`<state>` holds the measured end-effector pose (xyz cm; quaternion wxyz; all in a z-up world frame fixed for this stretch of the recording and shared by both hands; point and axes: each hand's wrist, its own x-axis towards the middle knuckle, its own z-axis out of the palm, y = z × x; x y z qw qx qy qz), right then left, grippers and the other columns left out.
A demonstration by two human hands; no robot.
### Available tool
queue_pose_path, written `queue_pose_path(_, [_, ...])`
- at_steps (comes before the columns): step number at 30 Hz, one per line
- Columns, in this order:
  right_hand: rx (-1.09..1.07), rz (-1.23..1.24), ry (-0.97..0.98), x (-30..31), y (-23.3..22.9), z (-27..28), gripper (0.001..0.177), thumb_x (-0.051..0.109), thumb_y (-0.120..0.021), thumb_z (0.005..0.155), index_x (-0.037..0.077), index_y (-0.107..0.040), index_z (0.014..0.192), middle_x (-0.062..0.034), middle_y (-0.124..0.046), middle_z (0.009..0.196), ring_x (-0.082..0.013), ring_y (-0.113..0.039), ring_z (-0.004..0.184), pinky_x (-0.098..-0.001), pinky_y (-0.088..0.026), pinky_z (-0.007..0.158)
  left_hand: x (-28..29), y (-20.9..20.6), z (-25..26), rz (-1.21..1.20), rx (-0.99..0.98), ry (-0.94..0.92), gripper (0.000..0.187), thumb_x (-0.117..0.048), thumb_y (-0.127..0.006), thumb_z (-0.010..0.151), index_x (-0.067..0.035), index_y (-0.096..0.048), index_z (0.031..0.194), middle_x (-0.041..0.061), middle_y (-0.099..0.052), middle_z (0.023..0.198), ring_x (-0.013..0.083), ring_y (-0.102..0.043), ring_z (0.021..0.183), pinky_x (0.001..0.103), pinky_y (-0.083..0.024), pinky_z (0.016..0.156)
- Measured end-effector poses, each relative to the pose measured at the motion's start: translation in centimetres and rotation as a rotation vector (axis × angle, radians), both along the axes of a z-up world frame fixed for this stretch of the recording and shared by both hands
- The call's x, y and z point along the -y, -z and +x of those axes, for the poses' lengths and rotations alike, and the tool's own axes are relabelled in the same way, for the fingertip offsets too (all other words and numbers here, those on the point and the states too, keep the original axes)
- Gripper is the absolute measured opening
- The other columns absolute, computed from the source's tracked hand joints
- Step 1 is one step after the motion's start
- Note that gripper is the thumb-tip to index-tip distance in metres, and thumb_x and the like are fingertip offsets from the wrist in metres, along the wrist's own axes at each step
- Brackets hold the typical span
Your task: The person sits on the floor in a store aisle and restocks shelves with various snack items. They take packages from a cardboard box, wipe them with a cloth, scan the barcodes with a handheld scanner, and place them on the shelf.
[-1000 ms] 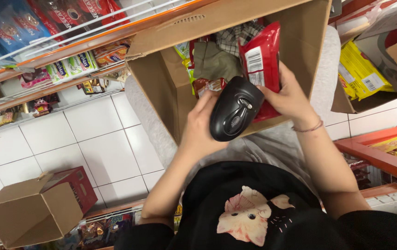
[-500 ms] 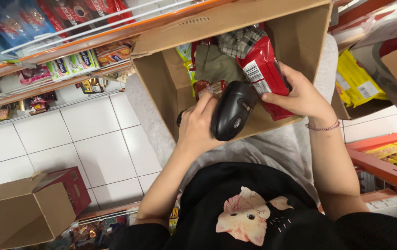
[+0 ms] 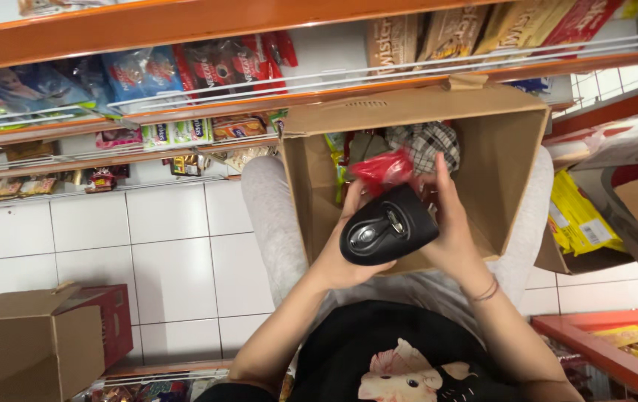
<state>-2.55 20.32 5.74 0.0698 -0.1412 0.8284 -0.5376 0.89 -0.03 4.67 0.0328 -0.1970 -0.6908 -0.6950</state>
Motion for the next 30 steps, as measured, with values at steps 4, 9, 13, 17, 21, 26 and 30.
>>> queue_pose_path(4, [-0.29, 0.274, -0.022, 1.8, -1.3, 0.4, 0.096, 0.003, -0.087, 0.066, 0.007, -0.047, 0.154, -0.0158, -0.052, 0.128, -0.0286, -0.051, 0.123, -0.0389, -0.046, 0.109, 0.8, -0.7, 0.7, 0.103, 0.181, -0.03, 0.094, -0.015, -0.086, 0.072, 0.0, -0.032, 0.148, 0.016, -0.058, 0.144, 0.0326, -0.043, 0.141, 0.04, -0.033, 0.119])
queue_pose_path(9, [-0.078, 0.075, -0.187, 2.2, -2.6, -1.5, 0.086, 0.021, -0.092, 0.067, -0.001, -0.052, 0.139, -0.0173, -0.071, 0.114, -0.027, -0.073, 0.105, -0.0349, -0.057, 0.089, 3.2, -3.4, 0.5, 0.295, 0.191, -0.045, 0.106, -0.021, -0.085, 0.084, 0.004, -0.021, 0.164, 0.015, -0.056, 0.153, 0.0244, -0.055, 0.142, 0.037, -0.041, 0.124])
queue_pose_path(13, [-0.073, 0.219, -0.172, 2.9, -3.3, -1.6, 0.078, 0.026, -0.096, 0.062, 0.002, -0.061, 0.128, -0.0133, -0.077, 0.088, -0.0227, -0.078, 0.076, -0.0318, -0.06, 0.07, 4.7, -5.2, -0.8, 0.33, 0.092, -0.119, 0.106, -0.025, -0.085, 0.087, -0.001, -0.019, 0.165, 0.012, -0.051, 0.158, 0.0212, -0.054, 0.142, 0.034, -0.041, 0.124])
queue_pose_path(17, [-0.143, 0.174, -0.175, 3.2, -3.5, -2.1, 0.073, 0.024, -0.093, 0.069, 0.0, -0.058, 0.129, -0.0157, -0.077, 0.104, -0.0235, -0.079, 0.091, -0.0312, -0.061, 0.075, 6.2, -5.8, -1.6, 0.144, -0.102, -0.217, 0.09, -0.014, -0.079, 0.084, 0.002, -0.033, 0.159, 0.015, -0.049, 0.158, 0.0259, -0.038, 0.154, 0.038, -0.024, 0.134])
queue_pose_path(21, [-0.138, 0.162, -0.215, 3.4, -3.9, -1.9, 0.075, 0.027, -0.094, 0.065, 0.0, -0.059, 0.126, -0.0138, -0.077, 0.097, -0.021, -0.078, 0.085, -0.0307, -0.061, 0.072, 7.3, -5.9, -1.1, 0.413, 0.084, -0.091, 0.074, -0.009, -0.08, 0.091, 0.002, -0.044, 0.154, 0.014, -0.054, 0.155, 0.0238, -0.051, 0.146, 0.038, -0.04, 0.127])
queue_pose_path(26, [0.018, 0.097, -0.305, 3.6, -3.6, -2.0, 0.055, 0.023, -0.088, 0.073, 0.002, -0.066, 0.119, -0.0093, -0.079, 0.087, -0.0148, -0.077, 0.073, -0.0275, -0.059, 0.067, 7.5, -5.6, -0.7, 0.305, 0.073, -0.184, 0.072, 0.0, -0.078, 0.088, 0.002, -0.046, 0.153, 0.016, -0.055, 0.155, 0.0249, -0.052, 0.146, 0.039, -0.041, 0.126])
queue_pose_path(30, [0.124, 0.115, -0.279, 4.2, -2.4, -1.8, 0.052, 0.021, -0.086, 0.075, 0.004, -0.068, 0.121, -0.0058, -0.081, 0.085, -0.0098, -0.074, 0.071, -0.0264, -0.058, 0.066, 8.6, -6.9, -0.4, 0.35, 0.02, -0.193, 0.073, 0.001, -0.076, 0.091, 0.002, -0.045, 0.156, 0.015, -0.051, 0.159, 0.0245, -0.049, 0.149, 0.037, -0.036, 0.128])
